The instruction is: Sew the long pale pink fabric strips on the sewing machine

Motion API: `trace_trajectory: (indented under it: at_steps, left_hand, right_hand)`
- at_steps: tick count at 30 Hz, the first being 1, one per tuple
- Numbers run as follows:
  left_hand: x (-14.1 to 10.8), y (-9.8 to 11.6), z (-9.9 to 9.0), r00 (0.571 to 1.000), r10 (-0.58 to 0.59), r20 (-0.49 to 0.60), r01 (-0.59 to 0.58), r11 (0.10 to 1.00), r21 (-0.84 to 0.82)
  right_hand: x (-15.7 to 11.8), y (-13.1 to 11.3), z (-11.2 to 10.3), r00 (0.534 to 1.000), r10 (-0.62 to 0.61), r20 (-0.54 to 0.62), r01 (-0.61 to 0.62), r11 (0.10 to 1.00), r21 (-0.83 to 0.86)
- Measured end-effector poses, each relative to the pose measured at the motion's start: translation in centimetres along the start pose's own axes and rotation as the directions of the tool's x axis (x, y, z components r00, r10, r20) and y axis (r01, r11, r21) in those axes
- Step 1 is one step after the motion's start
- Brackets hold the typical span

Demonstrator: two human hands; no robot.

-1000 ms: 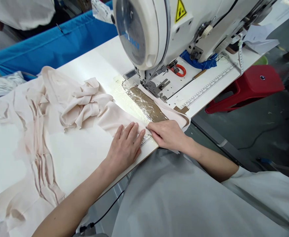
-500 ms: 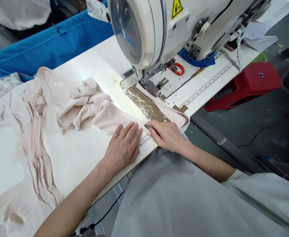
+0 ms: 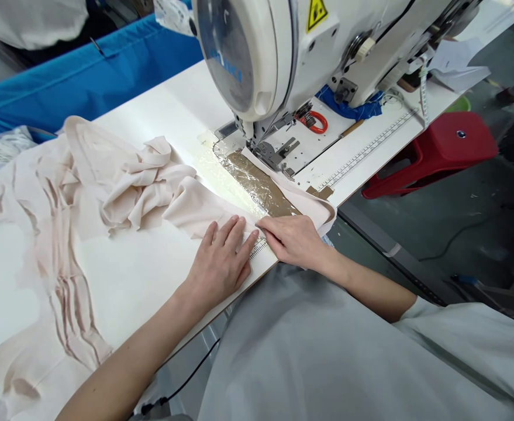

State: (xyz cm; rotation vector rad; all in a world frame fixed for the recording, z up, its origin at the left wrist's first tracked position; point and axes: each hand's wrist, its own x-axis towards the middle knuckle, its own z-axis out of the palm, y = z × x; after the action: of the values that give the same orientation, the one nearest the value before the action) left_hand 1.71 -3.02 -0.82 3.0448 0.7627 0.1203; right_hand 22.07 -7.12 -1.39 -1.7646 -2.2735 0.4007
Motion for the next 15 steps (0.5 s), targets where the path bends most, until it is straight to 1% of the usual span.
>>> trace_trajectory:
  at_steps: [3,7,11,15]
  left_hand:
    - [0.1,0.2,-0.2,1.0,0.002,0.009,-0.002,1.0,0.013]
    - [0.1,0.1,-0.2,1.0,0.008,-0.009,-0.008,0.999,0.042]
    - [0.3,-0.4,-0.1,0.999,-0.034,-0.04,0.036,0.998,0.051]
    - [0.5,-0.9,0.2,0.997,-0.008,-0.075,0.009,1.0,0.015]
  right_hand:
    - [-1.1,0.6,-0.8,0.999,-0.027,0.022,0.027,1.0,-0.014]
    - [-2.2,1.3,-1.1,1.0,-0.017,-0.01,0.017,1.0,0.001]
    - [-1.2,1.0,-0.8,1.0,-0.009,-0.018,0.01,1.0,0.01]
    - [0.2,0.7,-0.7,0.999,-0.033,0.011,0.032,0.999,0.011]
